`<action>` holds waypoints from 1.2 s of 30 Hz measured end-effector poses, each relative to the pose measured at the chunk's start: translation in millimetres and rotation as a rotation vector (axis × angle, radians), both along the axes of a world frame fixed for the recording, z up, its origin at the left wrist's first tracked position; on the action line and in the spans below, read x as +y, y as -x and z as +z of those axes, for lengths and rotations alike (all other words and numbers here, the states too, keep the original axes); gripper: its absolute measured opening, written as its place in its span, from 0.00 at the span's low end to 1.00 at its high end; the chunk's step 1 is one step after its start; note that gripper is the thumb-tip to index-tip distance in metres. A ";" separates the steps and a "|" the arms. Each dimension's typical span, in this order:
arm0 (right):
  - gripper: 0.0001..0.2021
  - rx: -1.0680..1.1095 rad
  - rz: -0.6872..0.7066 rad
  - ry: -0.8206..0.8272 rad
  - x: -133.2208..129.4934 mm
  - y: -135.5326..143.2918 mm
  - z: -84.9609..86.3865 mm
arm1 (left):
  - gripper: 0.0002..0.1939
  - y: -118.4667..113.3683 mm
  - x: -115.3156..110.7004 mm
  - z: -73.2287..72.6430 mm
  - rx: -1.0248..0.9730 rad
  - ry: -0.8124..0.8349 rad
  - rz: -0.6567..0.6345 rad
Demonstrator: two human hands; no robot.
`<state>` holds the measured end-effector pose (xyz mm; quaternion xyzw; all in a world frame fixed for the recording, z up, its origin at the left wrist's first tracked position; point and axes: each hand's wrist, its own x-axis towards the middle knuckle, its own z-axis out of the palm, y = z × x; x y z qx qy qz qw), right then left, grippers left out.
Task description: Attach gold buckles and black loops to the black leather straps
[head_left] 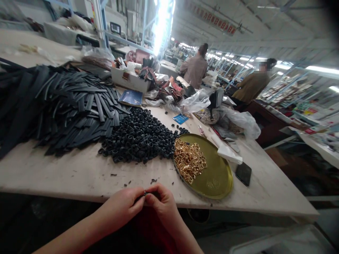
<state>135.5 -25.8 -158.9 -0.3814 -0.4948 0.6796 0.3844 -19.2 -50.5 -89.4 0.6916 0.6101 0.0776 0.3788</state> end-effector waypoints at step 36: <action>0.14 0.294 0.015 0.289 32.3 13.6 64.3 | 0.19 -12.5 43.6 13.1 -0.808 -0.022 0.482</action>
